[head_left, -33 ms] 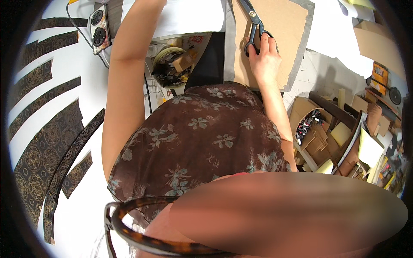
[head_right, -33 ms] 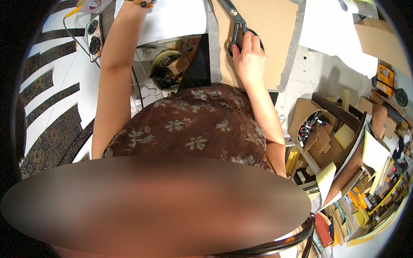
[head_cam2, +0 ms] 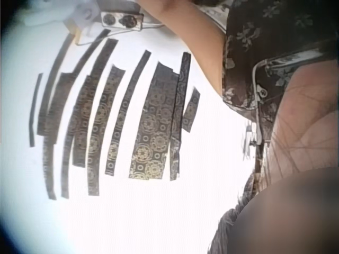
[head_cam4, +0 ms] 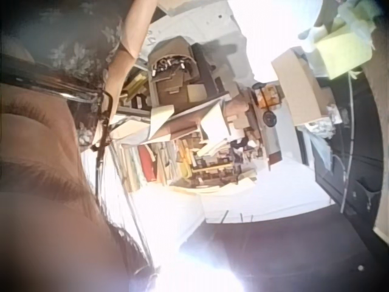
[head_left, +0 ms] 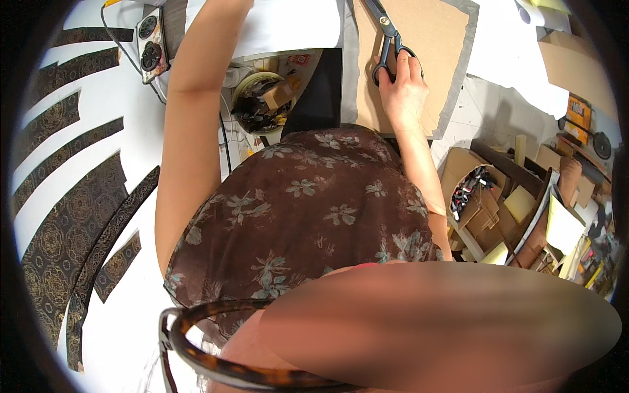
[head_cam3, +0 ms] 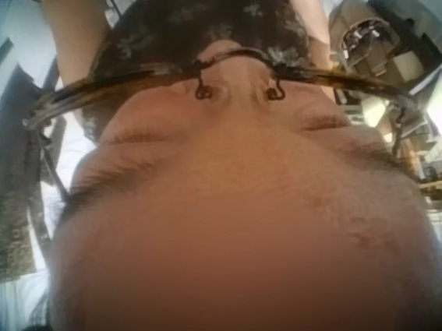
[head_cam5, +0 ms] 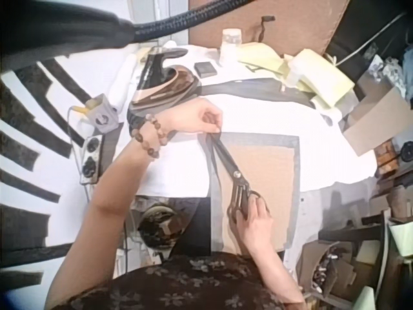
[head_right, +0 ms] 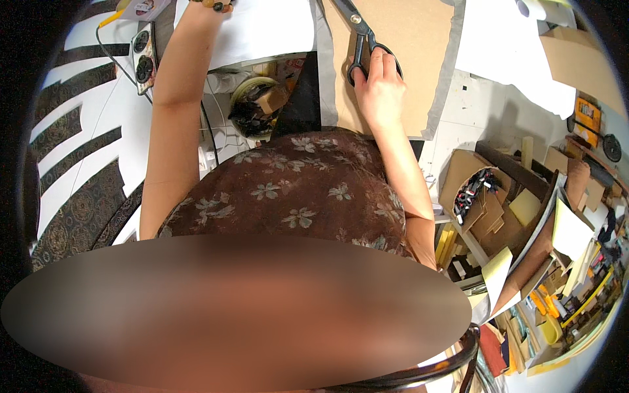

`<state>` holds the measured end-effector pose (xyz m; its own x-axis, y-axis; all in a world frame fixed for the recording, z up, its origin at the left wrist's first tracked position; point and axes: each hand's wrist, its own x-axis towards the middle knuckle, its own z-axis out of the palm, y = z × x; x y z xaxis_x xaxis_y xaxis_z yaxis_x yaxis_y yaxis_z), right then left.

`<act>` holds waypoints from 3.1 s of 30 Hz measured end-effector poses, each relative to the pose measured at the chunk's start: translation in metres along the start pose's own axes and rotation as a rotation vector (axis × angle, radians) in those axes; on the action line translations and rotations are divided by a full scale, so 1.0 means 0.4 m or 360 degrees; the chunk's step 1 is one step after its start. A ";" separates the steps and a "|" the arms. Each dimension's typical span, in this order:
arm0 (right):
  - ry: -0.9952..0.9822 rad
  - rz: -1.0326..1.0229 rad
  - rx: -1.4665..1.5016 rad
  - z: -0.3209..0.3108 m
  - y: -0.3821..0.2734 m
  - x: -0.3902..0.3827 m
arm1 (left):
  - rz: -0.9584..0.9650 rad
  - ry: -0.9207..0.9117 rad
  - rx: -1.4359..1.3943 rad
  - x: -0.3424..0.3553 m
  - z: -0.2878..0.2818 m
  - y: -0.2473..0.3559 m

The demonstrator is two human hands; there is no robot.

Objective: The person is sewing a piece of fabric onto a cardboard template. They use a needle and thread to stitch the fabric, then trim the excess with scissors. Finally, they iron the fabric to smooth it out.

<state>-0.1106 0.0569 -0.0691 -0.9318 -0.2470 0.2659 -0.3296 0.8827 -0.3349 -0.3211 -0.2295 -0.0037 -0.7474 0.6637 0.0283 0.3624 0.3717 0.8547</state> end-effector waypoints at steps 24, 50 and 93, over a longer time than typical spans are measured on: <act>0.0020 -0.0100 -0.0044 -0.015 0.034 0.022 | 0.0063 0.0079 -0.0078 -0.009 -0.003 -0.032; -0.0026 -0.0147 -0.0190 -0.052 0.049 0.033 | 0.0045 0.0152 -0.0077 -0.008 -0.001 -0.017; 0.0026 -0.1329 0.0541 0.089 0.045 0.472 | -0.0165 0.1154 -0.1096 -0.087 0.187 -0.055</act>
<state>-0.2979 0.0119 -0.0573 -0.3674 -0.7466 0.5546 -0.9277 0.2518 -0.2755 -0.2615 -0.2121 -0.0623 -0.9987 0.0086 0.0495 0.0467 -0.2032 0.9780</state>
